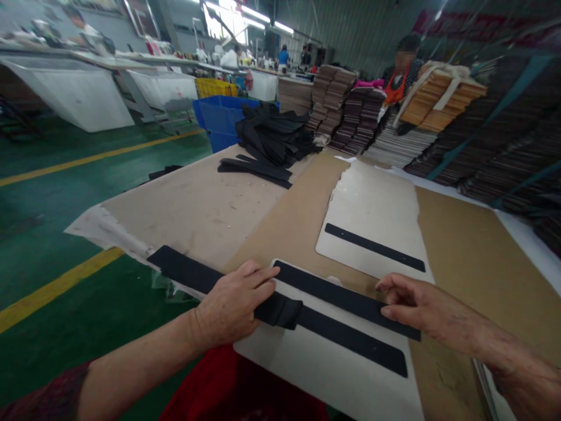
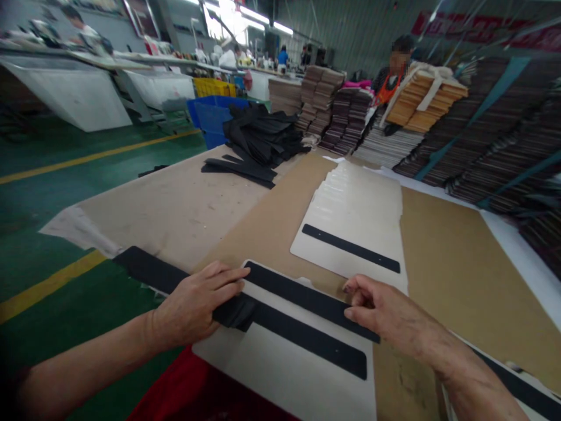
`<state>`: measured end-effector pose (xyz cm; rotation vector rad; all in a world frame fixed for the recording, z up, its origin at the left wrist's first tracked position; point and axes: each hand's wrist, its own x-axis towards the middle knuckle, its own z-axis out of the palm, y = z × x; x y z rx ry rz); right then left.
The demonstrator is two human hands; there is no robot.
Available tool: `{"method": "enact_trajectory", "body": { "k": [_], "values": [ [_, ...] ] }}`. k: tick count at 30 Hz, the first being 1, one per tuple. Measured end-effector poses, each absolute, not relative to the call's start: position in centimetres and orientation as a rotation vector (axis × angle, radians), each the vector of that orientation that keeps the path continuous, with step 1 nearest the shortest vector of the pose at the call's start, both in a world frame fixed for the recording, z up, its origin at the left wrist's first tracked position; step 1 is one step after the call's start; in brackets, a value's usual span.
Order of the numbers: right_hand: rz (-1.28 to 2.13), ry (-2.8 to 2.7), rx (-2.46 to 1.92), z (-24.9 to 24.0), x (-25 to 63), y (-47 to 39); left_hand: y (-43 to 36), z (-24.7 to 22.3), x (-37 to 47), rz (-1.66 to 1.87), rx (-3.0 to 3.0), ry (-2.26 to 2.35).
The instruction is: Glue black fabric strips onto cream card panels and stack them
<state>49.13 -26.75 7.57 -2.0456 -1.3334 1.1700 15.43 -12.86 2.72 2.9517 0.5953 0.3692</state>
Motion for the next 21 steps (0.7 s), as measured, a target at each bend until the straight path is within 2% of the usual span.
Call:
{"method": "enact_trajectory", "body": {
  "k": [8,21],
  "values": [
    [0.866,-1.025,-2.161,4.8,47.6,-31.4,-12.4,2.1,15.3,0.473,2.973,0.544],
    [0.628,-0.956,-2.252,2.9,48.5,-31.1,-12.2,2.2,15.3,0.511,3.021,0.526]
  ]
}}
